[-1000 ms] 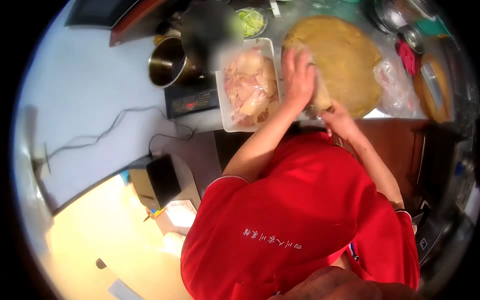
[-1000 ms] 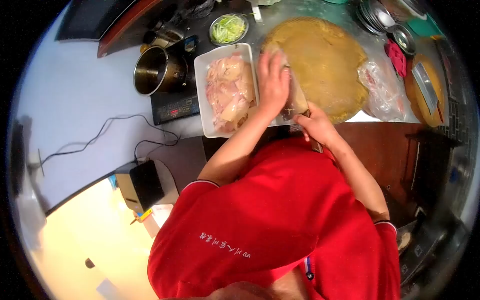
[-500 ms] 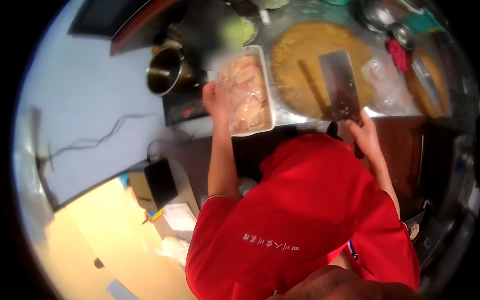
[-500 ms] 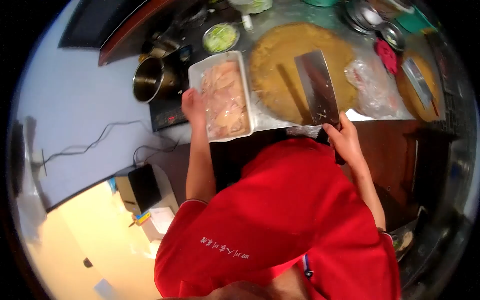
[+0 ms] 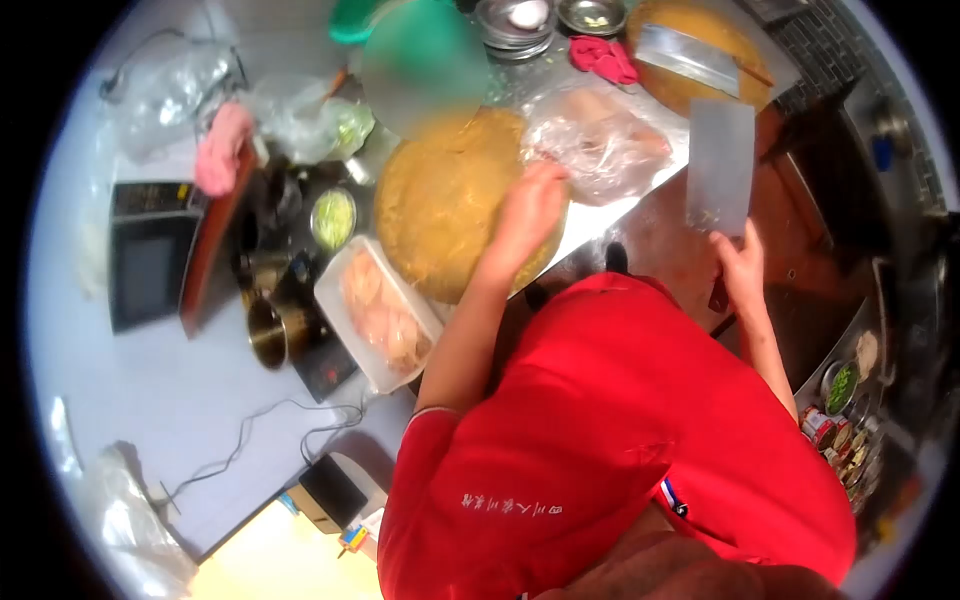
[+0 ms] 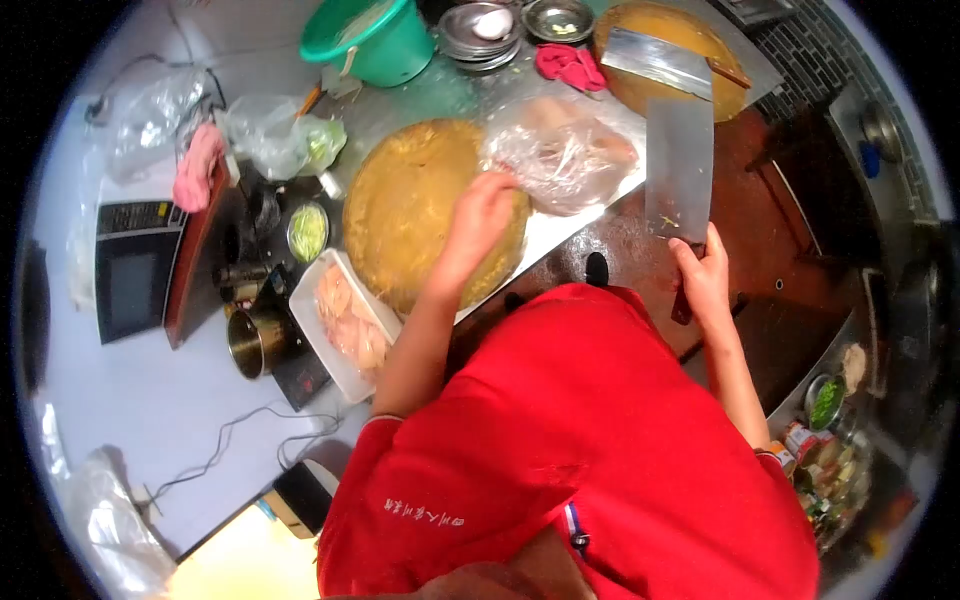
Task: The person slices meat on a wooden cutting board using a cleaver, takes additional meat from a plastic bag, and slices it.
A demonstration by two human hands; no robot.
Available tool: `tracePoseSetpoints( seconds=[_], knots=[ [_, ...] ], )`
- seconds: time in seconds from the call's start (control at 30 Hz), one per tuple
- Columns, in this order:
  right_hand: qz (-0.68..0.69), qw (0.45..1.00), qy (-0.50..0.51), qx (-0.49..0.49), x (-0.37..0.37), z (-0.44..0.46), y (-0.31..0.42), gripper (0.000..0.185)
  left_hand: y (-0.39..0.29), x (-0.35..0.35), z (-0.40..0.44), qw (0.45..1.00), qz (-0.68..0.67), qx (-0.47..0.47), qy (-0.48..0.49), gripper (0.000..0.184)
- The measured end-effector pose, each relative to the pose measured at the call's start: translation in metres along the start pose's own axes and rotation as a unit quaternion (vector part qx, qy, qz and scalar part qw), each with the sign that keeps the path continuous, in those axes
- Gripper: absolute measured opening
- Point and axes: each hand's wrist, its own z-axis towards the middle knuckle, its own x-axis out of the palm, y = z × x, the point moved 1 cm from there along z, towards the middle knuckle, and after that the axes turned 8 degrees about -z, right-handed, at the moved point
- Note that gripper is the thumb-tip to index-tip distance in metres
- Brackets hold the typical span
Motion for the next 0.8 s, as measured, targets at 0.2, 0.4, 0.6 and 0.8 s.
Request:
tracePoseSetpoints(
  seconds=[0.2,0.4,0.6,0.8],
  knots=[
    [0.023,0.998,-0.013,0.055,-0.045,0.019,-0.032,0.018,0.051,0.118,0.106,0.955,0.161,0.054,0.243,0.019],
    [-0.001,0.997,0.018,0.071,-0.063,0.025,-0.060,0.019,0.084,0.087,0.183,0.907,0.369,0.080,0.189,0.025],
    [-0.042,0.994,0.068,0.074,-0.064,0.038,-0.074,0.015,0.045,0.080,0.198,0.962,0.218,0.045,0.157,0.021],
    [-0.068,0.996,0.057,0.019,-0.058,0.061,-0.081,0.016,0.033,0.101,0.131,0.965,0.250,0.044,-0.063,0.025]
  ],
)
